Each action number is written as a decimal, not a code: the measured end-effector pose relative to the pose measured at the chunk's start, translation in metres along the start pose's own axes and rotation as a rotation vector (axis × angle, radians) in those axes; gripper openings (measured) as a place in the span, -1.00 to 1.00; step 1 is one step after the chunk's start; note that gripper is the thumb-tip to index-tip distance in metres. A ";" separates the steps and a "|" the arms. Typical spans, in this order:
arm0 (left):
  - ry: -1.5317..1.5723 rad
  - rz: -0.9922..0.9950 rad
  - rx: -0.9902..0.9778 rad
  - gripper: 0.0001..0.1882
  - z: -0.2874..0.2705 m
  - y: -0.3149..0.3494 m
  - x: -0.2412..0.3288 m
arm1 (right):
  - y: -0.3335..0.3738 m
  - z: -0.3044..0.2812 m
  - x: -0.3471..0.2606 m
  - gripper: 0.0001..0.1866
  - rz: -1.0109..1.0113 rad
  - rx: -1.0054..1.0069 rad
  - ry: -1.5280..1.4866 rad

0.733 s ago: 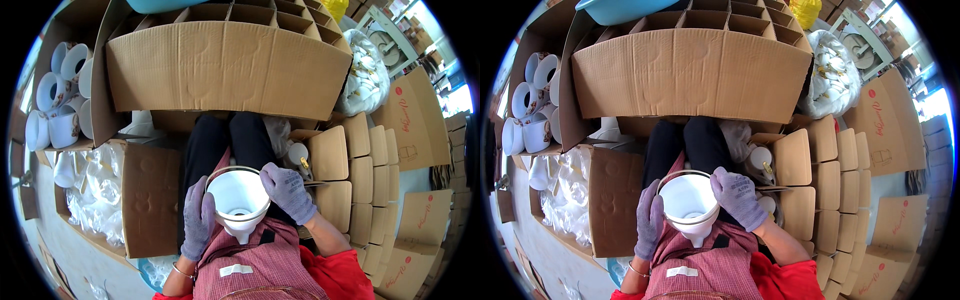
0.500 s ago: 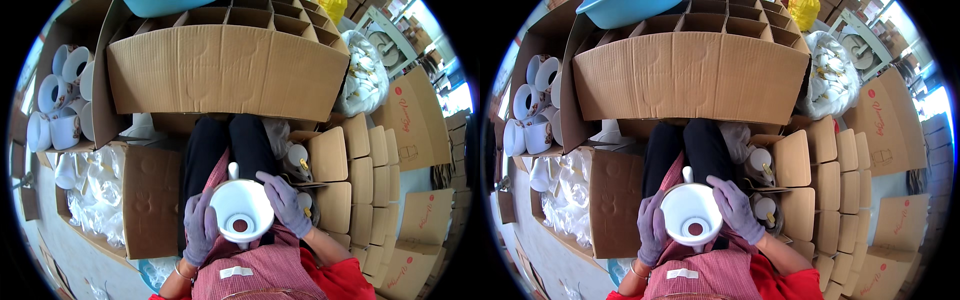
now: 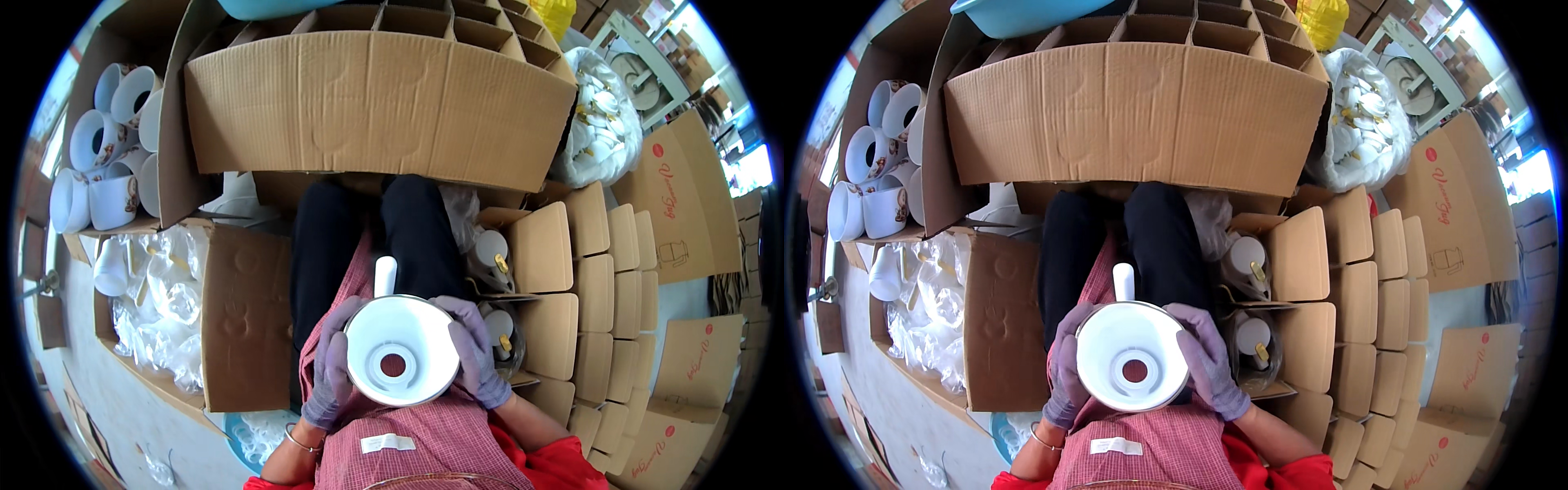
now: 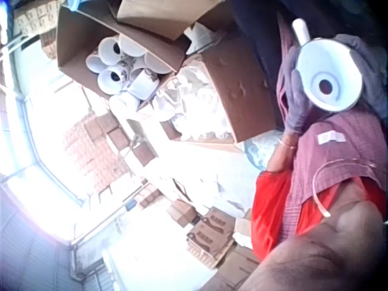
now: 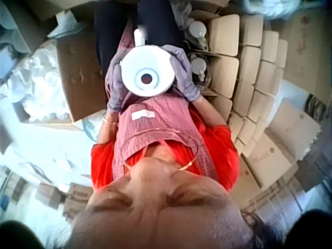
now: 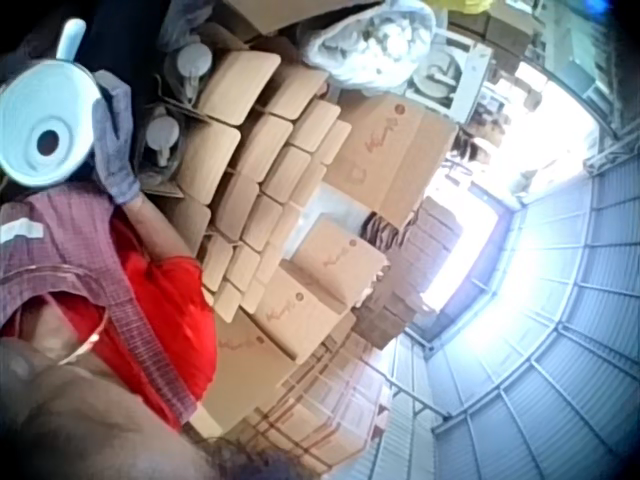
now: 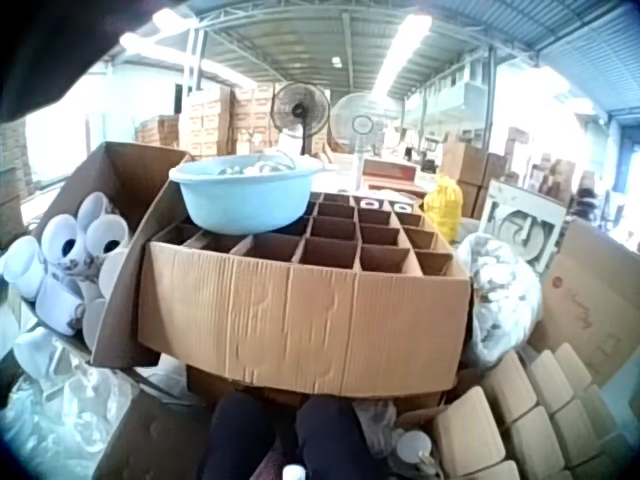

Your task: The person sits on the floor in a warehouse and packs white ceramic pitchers into a cardboard box. They handle each pitcher individually, wrapping it in a plastic bag before placing it into a compartment. The person also places small white rings into the box compartments.

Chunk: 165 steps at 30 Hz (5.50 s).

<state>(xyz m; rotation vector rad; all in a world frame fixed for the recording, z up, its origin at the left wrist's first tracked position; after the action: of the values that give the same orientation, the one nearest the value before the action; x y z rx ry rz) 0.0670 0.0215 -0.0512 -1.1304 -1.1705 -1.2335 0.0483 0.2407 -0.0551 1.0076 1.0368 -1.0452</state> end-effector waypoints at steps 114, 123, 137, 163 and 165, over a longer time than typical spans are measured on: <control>-0.606 0.422 0.062 -0.34 0.013 -0.307 -0.012 | -0.578 -0.187 -0.306 -0.72 -1.089 0.322 1.478; -0.637 0.446 0.163 -0.35 -0.008 -0.325 -0.011 | -0.762 -0.153 -0.257 -0.62 -0.395 0.335 1.465; -0.620 0.511 0.252 -0.37 -0.017 -0.280 -0.009 | -0.564 -0.149 -0.383 -0.48 -1.139 0.586 1.036; -0.054 0.079 -0.078 0.29 -0.021 -0.093 0.021 | 0.001 -0.025 -0.056 -0.07 -0.115 0.061 0.210; -0.066 0.194 -0.105 0.28 -0.007 -0.093 0.042 | 0.006 -0.027 -0.052 -0.07 -0.171 0.167 0.207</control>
<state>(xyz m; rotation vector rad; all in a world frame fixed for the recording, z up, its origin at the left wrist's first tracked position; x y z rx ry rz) -0.0261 0.0086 -0.0108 -1.3392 -1.0281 -1.1254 0.0408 0.2774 -0.0099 1.1975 1.2374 -1.2005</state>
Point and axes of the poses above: each hand's wrist, its own y-axis away from the middle knuckle, its own z-axis out of the palm, x = y × z, the point moved 2 cm from there along -y, towards the middle knuckle, and after that the axes turned 1 degree about x, right-handed, at the moved point
